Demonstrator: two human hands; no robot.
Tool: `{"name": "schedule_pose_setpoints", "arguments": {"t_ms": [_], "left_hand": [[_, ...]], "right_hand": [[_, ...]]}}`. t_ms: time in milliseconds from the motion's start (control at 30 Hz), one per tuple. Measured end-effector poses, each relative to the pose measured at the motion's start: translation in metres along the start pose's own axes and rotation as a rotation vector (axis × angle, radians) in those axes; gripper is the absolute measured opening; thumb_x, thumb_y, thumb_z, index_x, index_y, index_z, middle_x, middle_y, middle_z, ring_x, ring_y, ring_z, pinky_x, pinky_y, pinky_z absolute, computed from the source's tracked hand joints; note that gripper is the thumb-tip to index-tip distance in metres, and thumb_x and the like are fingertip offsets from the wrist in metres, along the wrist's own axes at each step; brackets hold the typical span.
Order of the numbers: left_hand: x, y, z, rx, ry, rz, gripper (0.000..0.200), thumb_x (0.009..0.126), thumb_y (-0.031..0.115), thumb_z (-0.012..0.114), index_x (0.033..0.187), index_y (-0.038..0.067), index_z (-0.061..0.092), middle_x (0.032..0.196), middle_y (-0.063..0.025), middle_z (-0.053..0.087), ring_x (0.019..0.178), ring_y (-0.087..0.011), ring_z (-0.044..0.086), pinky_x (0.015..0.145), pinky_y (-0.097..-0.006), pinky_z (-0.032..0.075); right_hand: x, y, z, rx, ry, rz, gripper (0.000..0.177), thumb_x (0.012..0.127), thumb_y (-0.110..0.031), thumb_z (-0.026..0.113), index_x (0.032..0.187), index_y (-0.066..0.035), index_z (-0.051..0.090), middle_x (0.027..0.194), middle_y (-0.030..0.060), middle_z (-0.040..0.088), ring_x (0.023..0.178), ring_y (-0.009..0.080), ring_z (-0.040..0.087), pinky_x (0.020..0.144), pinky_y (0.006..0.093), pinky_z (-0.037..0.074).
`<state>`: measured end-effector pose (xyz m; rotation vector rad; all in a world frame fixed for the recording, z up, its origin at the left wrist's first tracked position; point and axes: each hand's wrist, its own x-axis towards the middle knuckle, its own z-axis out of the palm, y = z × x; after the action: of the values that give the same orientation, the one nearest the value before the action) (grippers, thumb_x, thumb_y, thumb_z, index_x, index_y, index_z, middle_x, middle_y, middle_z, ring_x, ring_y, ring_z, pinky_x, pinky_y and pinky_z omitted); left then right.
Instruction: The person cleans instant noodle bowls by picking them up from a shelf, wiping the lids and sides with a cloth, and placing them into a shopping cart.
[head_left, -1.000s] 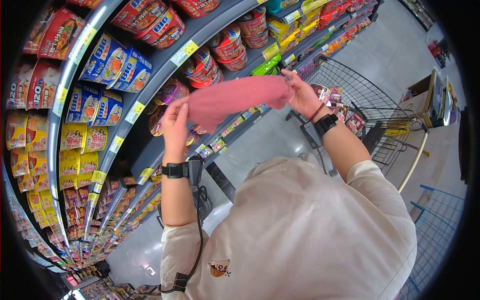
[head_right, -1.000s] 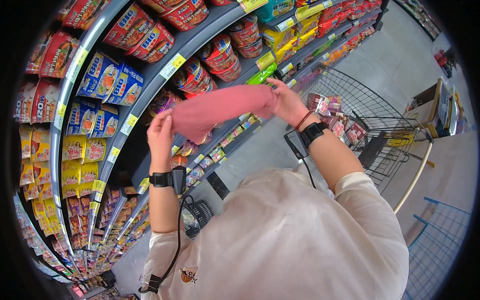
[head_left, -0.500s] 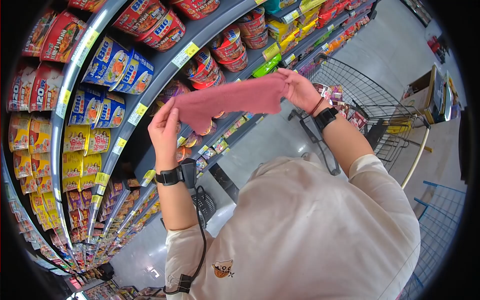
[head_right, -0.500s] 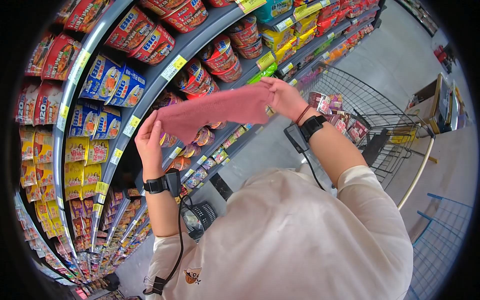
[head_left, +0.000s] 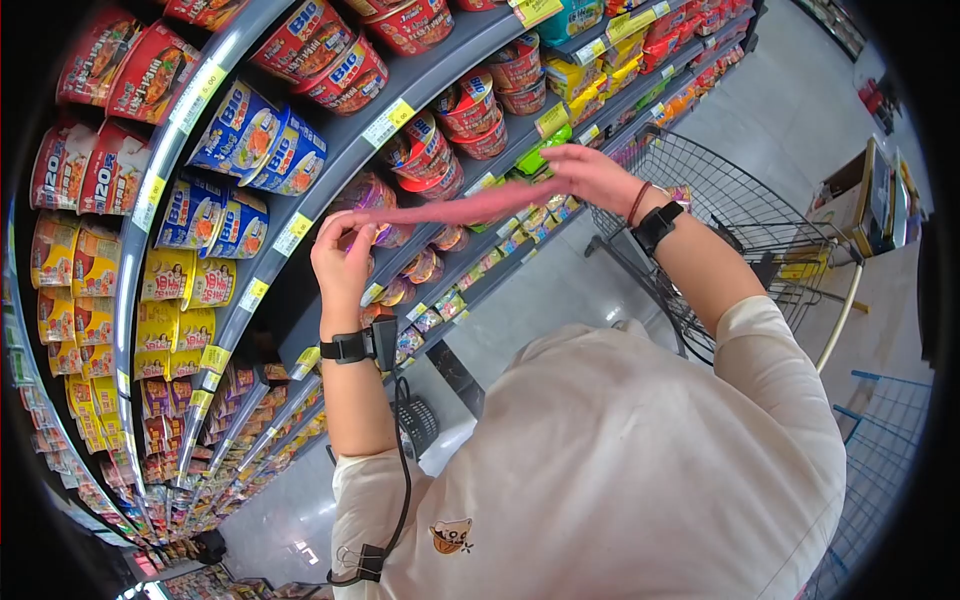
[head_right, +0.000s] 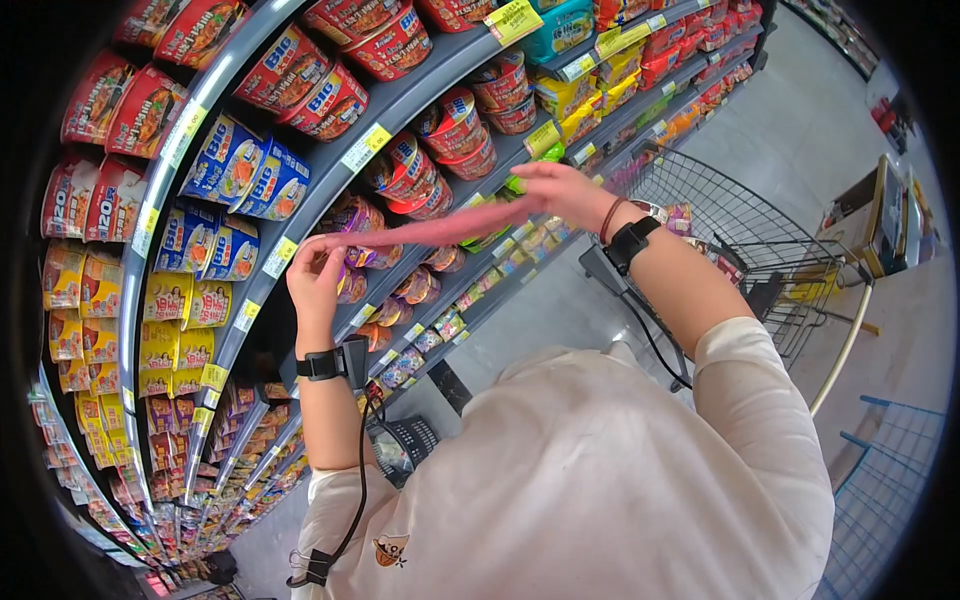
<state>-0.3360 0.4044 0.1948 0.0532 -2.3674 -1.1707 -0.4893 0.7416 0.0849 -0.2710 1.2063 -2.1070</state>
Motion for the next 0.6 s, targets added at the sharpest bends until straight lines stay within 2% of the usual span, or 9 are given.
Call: {"name": "schedule_pose_setpoints", "arguments": {"t_ms": [133,200,300,333,367,400,467,533,600], "left_hand": [[0.007,0.015,-0.003,-0.098,-0.047,0.028,0.008,0.086,0.001,0.059,0.093,-0.001,0.057,0.097,-0.0068,0.059,0.087,-0.0118,0.058,0.079,-0.026,0.048],[0.008,0.011,-0.004,-0.083,-0.065,0.013,0.007,0.089,0.003,0.056,0.096,0.001,0.054,0.097,-0.0053,0.058,0.091,-0.0117,0.057,0.082,-0.0263,0.046],[0.007,0.002,-0.001,-0.439,0.01,-0.232,0.008,0.093,0.016,0.052,0.098,0.009,0.051,0.079,0.0034,0.051,0.066,-0.0043,0.046,0.056,-0.0204,0.038],[0.003,-0.003,0.003,-0.438,0.013,-0.236,0.008,0.093,0.016,0.052,0.098,0.009,0.051,0.079,0.0034,0.051,0.066,-0.0043,0.046,0.056,-0.0204,0.038],[-0.003,-0.015,0.009,-0.423,-0.019,-0.398,0.009,0.094,0.017,0.052,0.098,0.01,0.05,0.077,0.0036,0.05,0.065,-0.0045,0.046,0.055,-0.0211,0.039],[-0.01,-0.028,0.017,-0.408,-0.054,-0.559,0.009,0.094,0.019,0.052,0.098,0.011,0.05,0.076,0.0038,0.05,0.065,-0.0047,0.047,0.054,-0.0217,0.039],[-0.03,-0.053,0.049,-0.393,-0.07,-0.697,0.01,0.095,0.022,0.051,0.099,0.013,0.049,0.074,0.0041,0.051,0.063,-0.0061,0.047,0.052,-0.0228,0.039],[-0.048,-0.077,0.077,-0.5,-0.131,-0.871,0.014,0.096,0.022,0.047,0.102,0.01,0.052,0.086,-0.0026,0.056,0.076,-0.0125,0.056,0.064,-0.0298,0.049],[-0.064,-0.058,0.09,-0.607,-0.144,-0.921,0.018,0.097,0.023,0.046,0.106,0.01,0.052,0.092,-0.0048,0.059,0.081,-0.0155,0.059,0.069,-0.0332,0.051]], "right_hand": [[-0.006,0.014,0.015,-0.595,-0.156,-0.048,0.036,0.082,-0.015,0.068,0.114,-0.001,0.058,0.09,0.0072,0.062,0.085,0.0161,0.061,0.076,0.0291,0.048],[-0.006,0.014,0.027,-1.119,-0.105,-0.282,0.028,0.078,-0.012,0.074,0.099,0.002,0.062,0.097,0.0041,0.06,0.084,0.0132,0.058,0.073,0.0261,0.049],[-0.005,0.008,0.032,-0.919,-0.103,-0.395,0.021,0.082,-0.017,0.07,0.087,0.001,0.063,0.086,0.0042,0.06,0.08,0.0105,0.056,0.069,0.0268,0.046],[-0.003,0.004,0.03,-0.816,-0.087,-0.364,0.021,0.083,-0.022,0.068,0.088,-0.001,0.063,0.08,0.0036,0.061,0.076,0.0099,0.056,0.069,0.0284,0.045],[-0.003,-0.006,0.029,-0.838,-0.073,-0.11,0.021,0.085,-0.022,0.066,0.09,-0.001,0.064,0.084,0.0035,0.064,0.077,0.0096,0.058,0.069,0.0279,0.046],[0.0,-0.005,0.024,-0.837,-0.072,-0.106,0.021,0.085,-0.022,0.066,0.09,-0.001,0.064,0.084,0.0035,0.064,0.077,0.0096,0.058,0.069,0.0279,0.046],[0.009,0.005,0.011,-0.499,0.068,0.071,0.023,0.086,-0.024,0.064,0.092,-0.002,0.065,0.089,0.005,0.066,0.08,0.0098,0.061,0.07,0.0272,0.048],[0.019,0.012,0.005,-0.475,0.167,0.085,0.024,0.084,-0.024,0.064,0.094,-0.002,0.065,0.092,0.0084,0.067,0.084,0.0133,0.063,0.072,0.0287,0.05],[0.019,0.015,0.02,-0.775,0.366,-0.059,0.025,0.082,-0.024,0.062,0.094,-0.002,0.065,0.091,0.0109,0.067,0.082,0.0187,0.065,0.072,0.0315,0.051]]}}
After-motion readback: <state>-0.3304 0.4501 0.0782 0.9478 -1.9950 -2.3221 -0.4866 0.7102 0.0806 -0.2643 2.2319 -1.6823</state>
